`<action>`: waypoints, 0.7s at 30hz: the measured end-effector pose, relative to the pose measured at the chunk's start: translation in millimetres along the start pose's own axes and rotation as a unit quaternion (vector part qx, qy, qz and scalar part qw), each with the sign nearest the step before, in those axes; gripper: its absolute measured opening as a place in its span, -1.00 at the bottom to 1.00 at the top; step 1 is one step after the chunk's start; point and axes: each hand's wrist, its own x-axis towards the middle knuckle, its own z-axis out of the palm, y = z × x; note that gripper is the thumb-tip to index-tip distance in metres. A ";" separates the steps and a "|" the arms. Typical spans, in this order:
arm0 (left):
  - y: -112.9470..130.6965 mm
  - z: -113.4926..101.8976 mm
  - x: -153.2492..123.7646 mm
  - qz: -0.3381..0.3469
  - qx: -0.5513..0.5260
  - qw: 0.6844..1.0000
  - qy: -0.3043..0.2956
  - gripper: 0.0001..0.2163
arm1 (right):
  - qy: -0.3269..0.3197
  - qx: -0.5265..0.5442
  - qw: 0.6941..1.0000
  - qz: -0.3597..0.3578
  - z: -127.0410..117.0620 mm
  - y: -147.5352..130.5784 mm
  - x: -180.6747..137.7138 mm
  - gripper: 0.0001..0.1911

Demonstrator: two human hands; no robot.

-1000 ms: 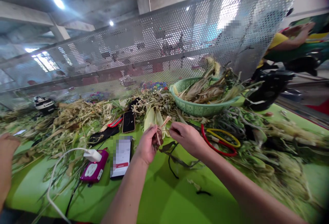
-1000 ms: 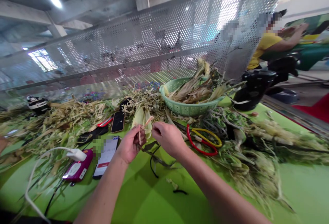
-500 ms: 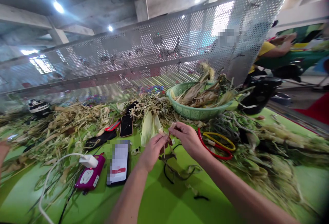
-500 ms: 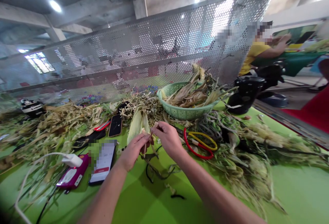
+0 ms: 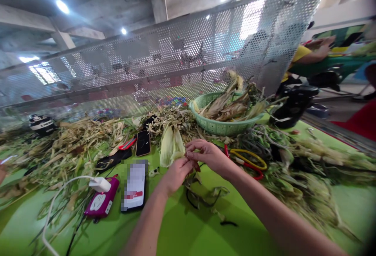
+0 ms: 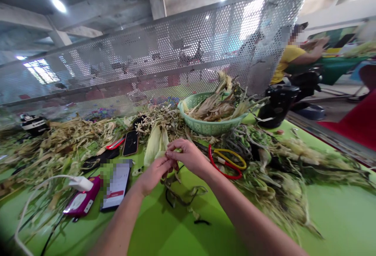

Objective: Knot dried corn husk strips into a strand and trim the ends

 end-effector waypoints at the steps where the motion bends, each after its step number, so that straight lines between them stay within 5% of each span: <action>1: 0.9 0.6 -0.7 0.002 0.004 1.000 -0.010 -0.69 | 0.004 0.015 1.000 0.006 1.6 0.2 -0.6 -0.81; 10: -2.3 8.2 -3.8 0.000 0.050 0.998 -0.032 -0.74 | 0.119 -0.046 0.992 0.009 4.5 -6.9 -2.7 -0.88; 17: -2.8 13.8 -5.7 -0.020 0.025 0.998 -0.054 -0.70 | 0.116 -0.004 0.992 0.041 8.0 -2.7 -3.0 -0.86; 21: -5.0 11.1 -1.5 -0.024 -0.042 0.999 0.024 -0.62 | 0.139 0.015 0.989 0.039 1.5 -0.1 -0.3 -0.77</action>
